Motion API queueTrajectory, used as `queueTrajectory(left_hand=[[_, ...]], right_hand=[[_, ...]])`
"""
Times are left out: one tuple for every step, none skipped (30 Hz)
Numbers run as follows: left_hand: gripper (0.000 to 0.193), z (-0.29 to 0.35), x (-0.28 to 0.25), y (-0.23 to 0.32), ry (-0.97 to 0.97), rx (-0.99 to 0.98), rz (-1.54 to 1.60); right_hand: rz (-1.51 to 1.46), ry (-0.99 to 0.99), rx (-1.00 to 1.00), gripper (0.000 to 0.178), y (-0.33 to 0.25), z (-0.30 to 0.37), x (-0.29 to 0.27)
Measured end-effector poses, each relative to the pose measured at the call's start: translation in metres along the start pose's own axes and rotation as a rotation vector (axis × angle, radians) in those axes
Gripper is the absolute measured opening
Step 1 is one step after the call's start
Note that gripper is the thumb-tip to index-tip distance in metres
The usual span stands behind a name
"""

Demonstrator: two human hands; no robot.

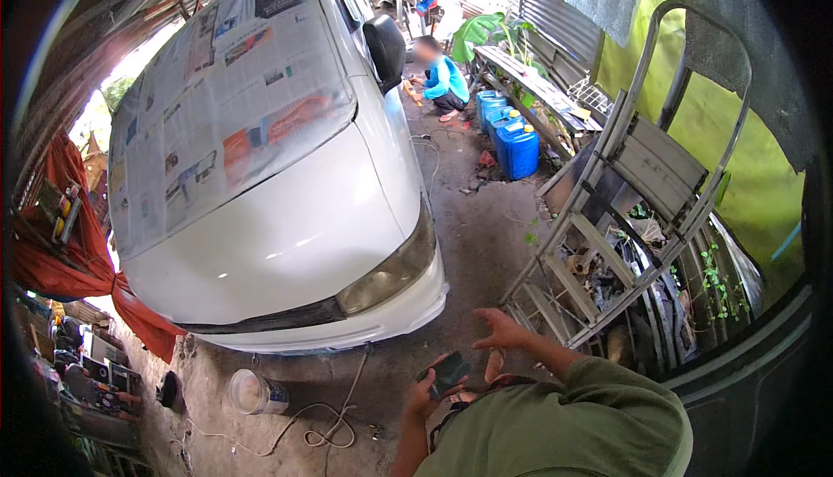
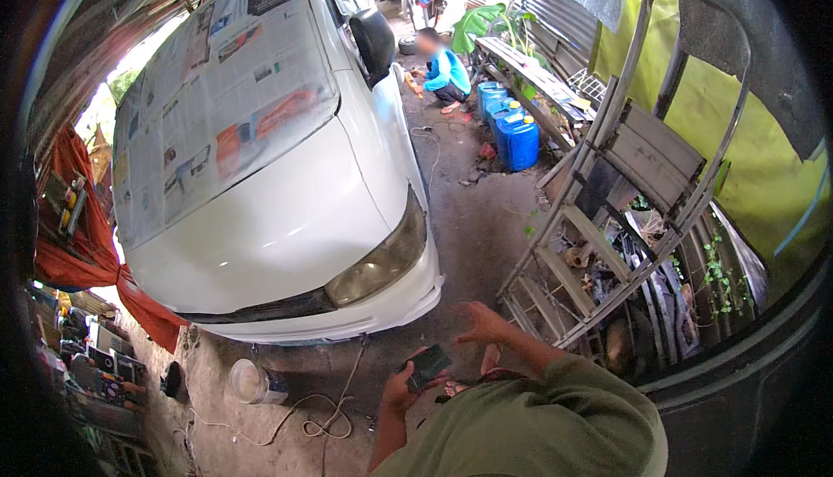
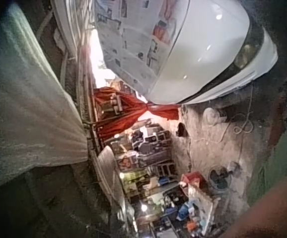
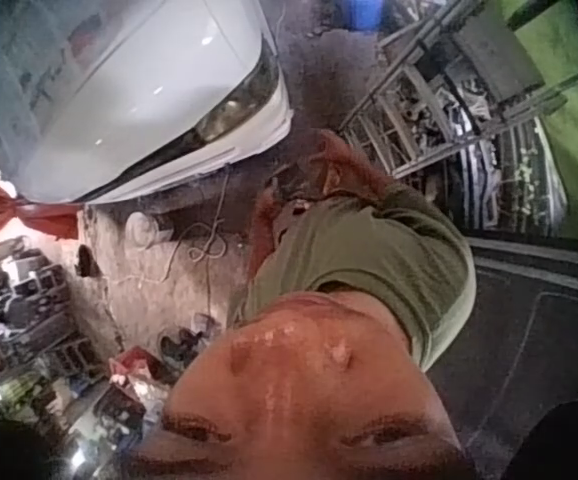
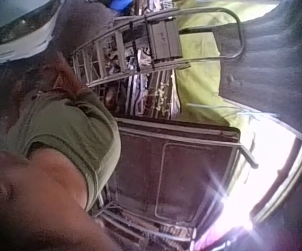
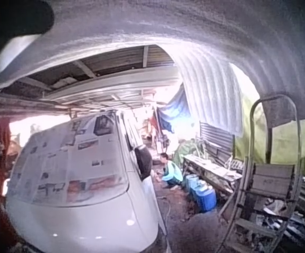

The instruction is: Sanding the body of a white van with sandpaper and water.

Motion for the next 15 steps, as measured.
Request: queueTrajectory(left_hand=[[0.056,0.007,-0.001,0.007,0.049,0.024,-0.015],[0.058,0.011,-0.003,0.012,0.099,0.048,-0.030],[0.058,0.011,-0.003,0.015,0.100,0.045,-0.032],[0.059,0.012,-0.002,0.018,0.082,0.056,-0.042],[0.060,0.012,-0.002,0.019,0.063,0.067,-0.053],[0.060,0.011,-0.005,0.017,0.065,0.067,-0.053],[0.060,0.006,-0.006,0.013,0.019,0.054,-0.123],[0.060,0.001,-0.004,0.009,-0.027,0.040,-0.194],[0.060,-0.005,-0.003,0.005,-0.028,0.041,-0.196],[0.061,-0.011,0.000,-0.001,-0.003,0.011,-0.207],[0.063,-0.014,0.003,-0.004,0.022,-0.018,-0.217],[0.063,-0.015,0.006,-0.004,0.024,-0.016,-0.218],[0.064,-0.013,0.021,0.000,0.006,-0.003,-0.207],[0.065,-0.011,0.030,0.003,-0.011,0.010,-0.194],[0.065,-0.011,0.029,0.000,-0.008,0.010,-0.194]], right_hand=[[0.092,0.025,0.001,0.101,-0.001,0.004,-0.008],[0.089,0.027,0.001,0.101,0.003,0.004,-0.008],[0.035,0.023,0.016,0.103,0.009,0.003,-0.006],[-0.018,0.016,0.030,0.105,0.004,0.004,-0.006],[-0.019,0.015,0.030,0.105,-0.003,0.005,0.000],[-0.030,-0.027,-0.013,0.108,-0.017,0.004,0.013],[-0.040,-0.066,-0.057,0.111,-0.032,0.002,0.023],[-0.040,-0.064,-0.059,0.111,-0.035,-0.003,0.034],[-0.009,-0.042,-0.160,0.114,-0.041,-0.008,0.046],[0.020,-0.021,-0.262,0.117,-0.052,-0.009,0.051],[0.019,-0.021,-0.264,0.117,-0.053,-0.009,0.050],[0.063,-0.014,-0.224,0.119,-0.050,-0.010,0.048],[0.105,-0.008,-0.181,0.121,-0.049,-0.010,0.044],[0.103,-0.009,-0.182,0.121,-0.047,-0.011,0.040],[0.122,-0.012,-0.142,0.122,-0.040,-0.012,0.035]])
Point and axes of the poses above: each hand's wrist, its own z-axis away from the middle knuckle, its own x-axis out of the palm, y = z × x, the point moved 7 cm from there along -z, towards the middle knuckle, and after that the axes turned 4 degrees about -x, right-handed, at the moved point
